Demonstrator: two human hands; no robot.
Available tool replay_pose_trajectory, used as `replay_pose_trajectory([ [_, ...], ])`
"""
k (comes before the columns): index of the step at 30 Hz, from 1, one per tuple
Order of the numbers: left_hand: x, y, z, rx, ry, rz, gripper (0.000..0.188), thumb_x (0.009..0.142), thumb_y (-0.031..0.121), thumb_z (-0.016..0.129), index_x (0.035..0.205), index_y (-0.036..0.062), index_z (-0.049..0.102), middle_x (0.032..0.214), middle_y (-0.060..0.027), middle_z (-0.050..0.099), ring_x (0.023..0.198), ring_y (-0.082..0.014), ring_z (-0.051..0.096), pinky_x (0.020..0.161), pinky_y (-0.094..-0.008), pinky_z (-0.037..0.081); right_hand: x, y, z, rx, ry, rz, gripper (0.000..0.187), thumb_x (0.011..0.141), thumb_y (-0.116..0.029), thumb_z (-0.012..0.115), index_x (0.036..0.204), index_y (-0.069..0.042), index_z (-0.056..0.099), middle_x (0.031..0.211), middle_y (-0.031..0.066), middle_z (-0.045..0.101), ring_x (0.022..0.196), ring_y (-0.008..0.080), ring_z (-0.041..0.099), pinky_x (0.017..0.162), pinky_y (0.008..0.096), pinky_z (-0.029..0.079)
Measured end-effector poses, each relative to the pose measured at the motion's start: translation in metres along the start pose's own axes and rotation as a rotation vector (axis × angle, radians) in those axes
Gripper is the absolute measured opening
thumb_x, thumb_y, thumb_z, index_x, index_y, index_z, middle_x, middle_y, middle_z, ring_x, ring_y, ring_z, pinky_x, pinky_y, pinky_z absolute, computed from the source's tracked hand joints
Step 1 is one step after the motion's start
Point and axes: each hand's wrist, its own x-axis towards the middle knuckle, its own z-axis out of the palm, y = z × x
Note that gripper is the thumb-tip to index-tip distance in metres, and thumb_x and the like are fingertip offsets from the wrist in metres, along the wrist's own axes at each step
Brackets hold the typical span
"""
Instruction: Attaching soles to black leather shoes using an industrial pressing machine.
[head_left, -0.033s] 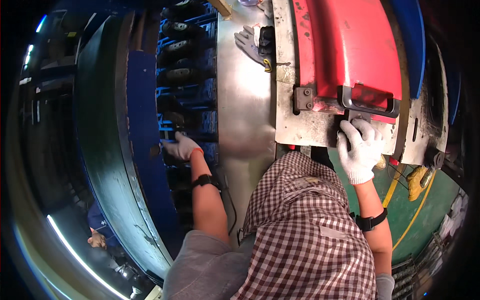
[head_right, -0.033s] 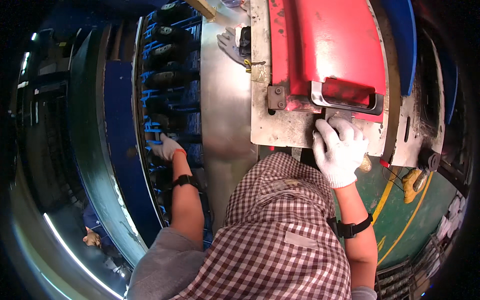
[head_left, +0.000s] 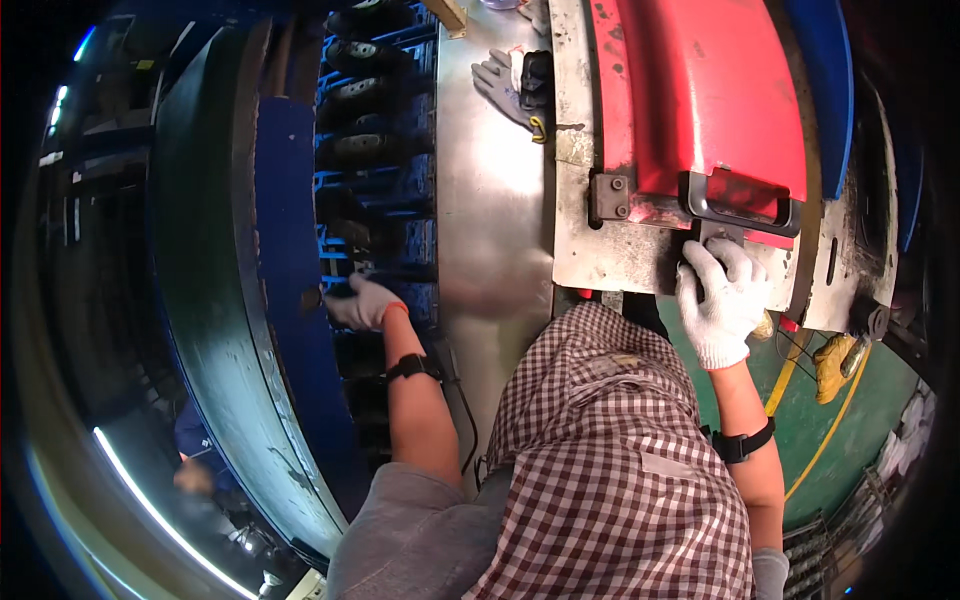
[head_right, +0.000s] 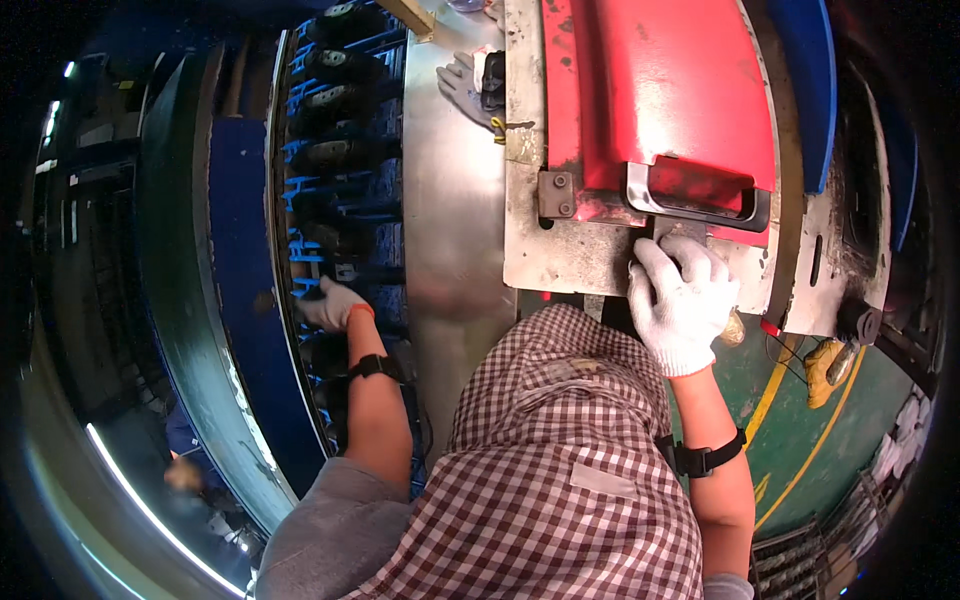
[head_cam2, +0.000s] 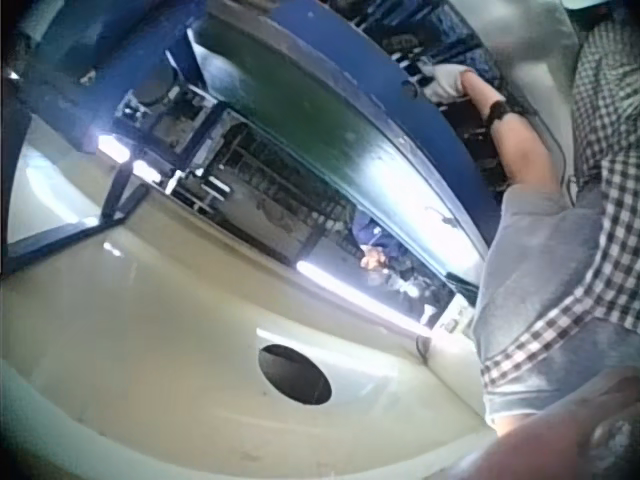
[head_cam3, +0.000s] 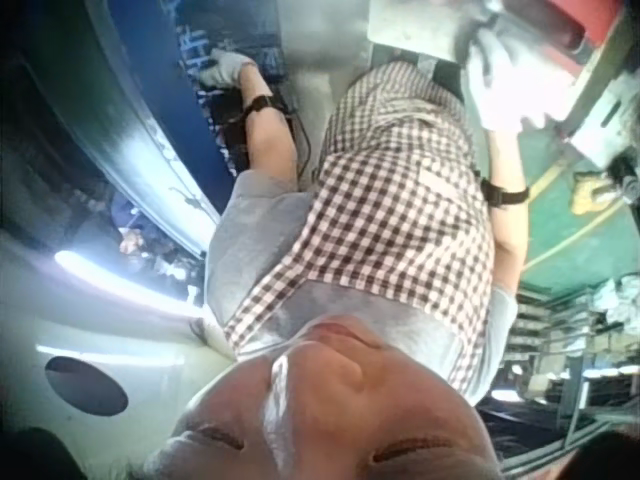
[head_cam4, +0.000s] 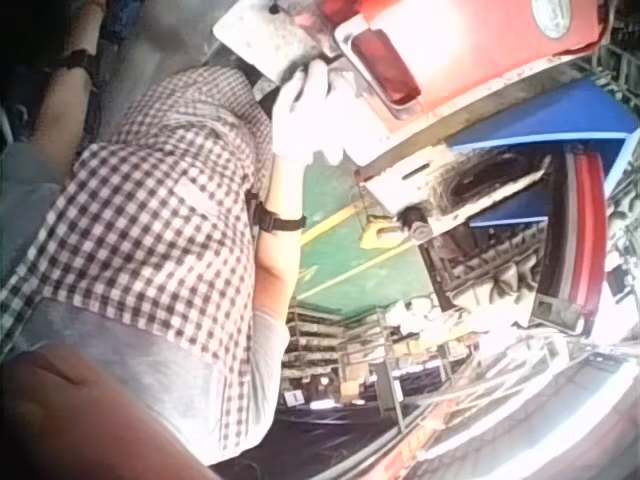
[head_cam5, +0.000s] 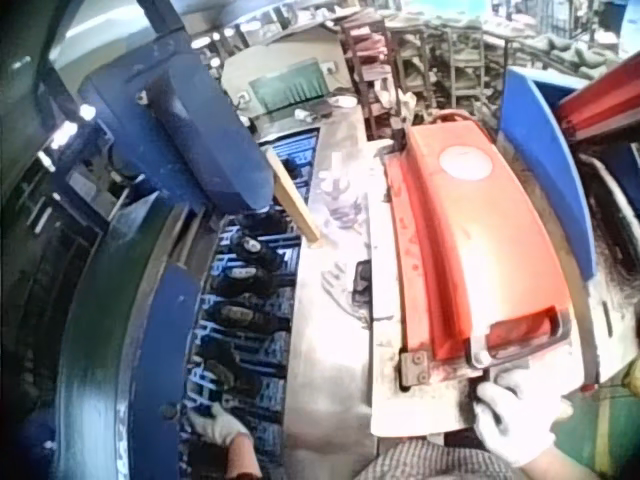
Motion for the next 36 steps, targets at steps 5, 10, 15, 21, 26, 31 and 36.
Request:
replay_pose_trajectory([
  [5,0.028,-0.051,-0.012,-0.45,-0.222,-0.79,0.068,0.093,0.046,0.071,0.145,0.0046,0.056,0.144,-0.0167,0.059,0.132,-0.0362,0.057,0.105,-0.0508,0.049,-0.002,-0.003,0.001,-0.033,-0.017,0.009,0.034,0.079,-0.02,0.081,0.112,-0.025,0.073,0.114,0.0006,0.064,0.107,0.0262,0.058,0.093,0.0438,0.042],
  [10,0.069,-0.106,0.018,-0.911,-0.733,-1.033,0.053,0.092,0.054,0.064,0.129,0.0163,0.068,0.131,-0.0105,0.068,0.122,-0.0344,0.06,0.108,-0.0552,0.044,-0.001,-0.003,0.004,-0.035,-0.009,-0.01,0.034,0.079,-0.02,0.08,0.111,-0.026,0.073,0.113,-0.0001,0.065,0.105,0.0262,0.059,0.093,0.0434,0.042],
  [15,0.075,-0.135,0.008,-1.03,-0.864,-0.955,0.034,0.09,0.036,0.066,0.115,0.0144,0.07,0.116,-0.0089,0.071,0.11,-0.0316,0.064,0.102,-0.0514,0.047,0.001,-0.003,0.005,-0.003,0.025,-0.012,0.032,0.08,-0.02,0.079,0.111,-0.025,0.073,0.111,0.0001,0.065,0.102,0.0262,0.059,0.09,0.0433,0.043],
  [21,0.036,-0.161,-0.038,-1.182,-0.675,-1.027,0.017,0.086,0.024,0.069,0.1,0.0145,0.068,0.101,-0.0022,0.072,0.105,-0.0222,0.066,0.097,-0.0493,0.048,0.002,-0.005,-0.001,0.005,0.011,0.014,0.028,0.081,-0.021,0.079,0.109,-0.024,0.074,0.109,0.0011,0.066,0.103,0.0264,0.06,0.09,0.0438,0.044],
  [26,0.051,-0.063,-0.032,-1.01,-0.686,-1.111,0.064,0.088,0.058,0.064,0.136,0.0163,0.059,0.142,-0.0088,0.059,0.141,-0.0348,0.045,0.12,-0.0602,0.025,-0.004,0.002,-0.002,0.073,-0.005,-0.014,0.029,0.081,-0.021,0.078,0.11,-0.023,0.073,0.11,0.0022,0.066,0.105,0.0276,0.061,0.091,0.0446,0.043],
  [31,0.047,0.004,-0.011,-0.804,-0.835,-0.974,0.088,0.081,0.082,0.057,0.149,0.0267,0.05,0.156,-0.0073,0.049,0.147,-0.0381,0.037,0.119,-0.0658,0.021,-0.003,0.0,-0.005,0.071,-0.02,-0.024,0.029,0.082,-0.021,0.077,0.111,-0.023,0.073,0.111,0.0024,0.065,0.105,0.0277,0.061,0.091,0.0446,0.043],
  [36,0.049,0.022,0.021,-0.553,-0.915,-1.023,0.081,0.081,0.085,0.053,0.142,0.0314,0.058,0.148,-0.0047,0.059,0.143,-0.0376,0.044,0.114,-0.071,0.025,-0.003,0.0,-0.004,0.037,-0.034,-0.015,0.03,0.081,-0.021,0.078,0.111,-0.023,0.073,0.11,0.0021,0.064,0.105,0.0277,0.06,0.091,0.0446,0.043],
])
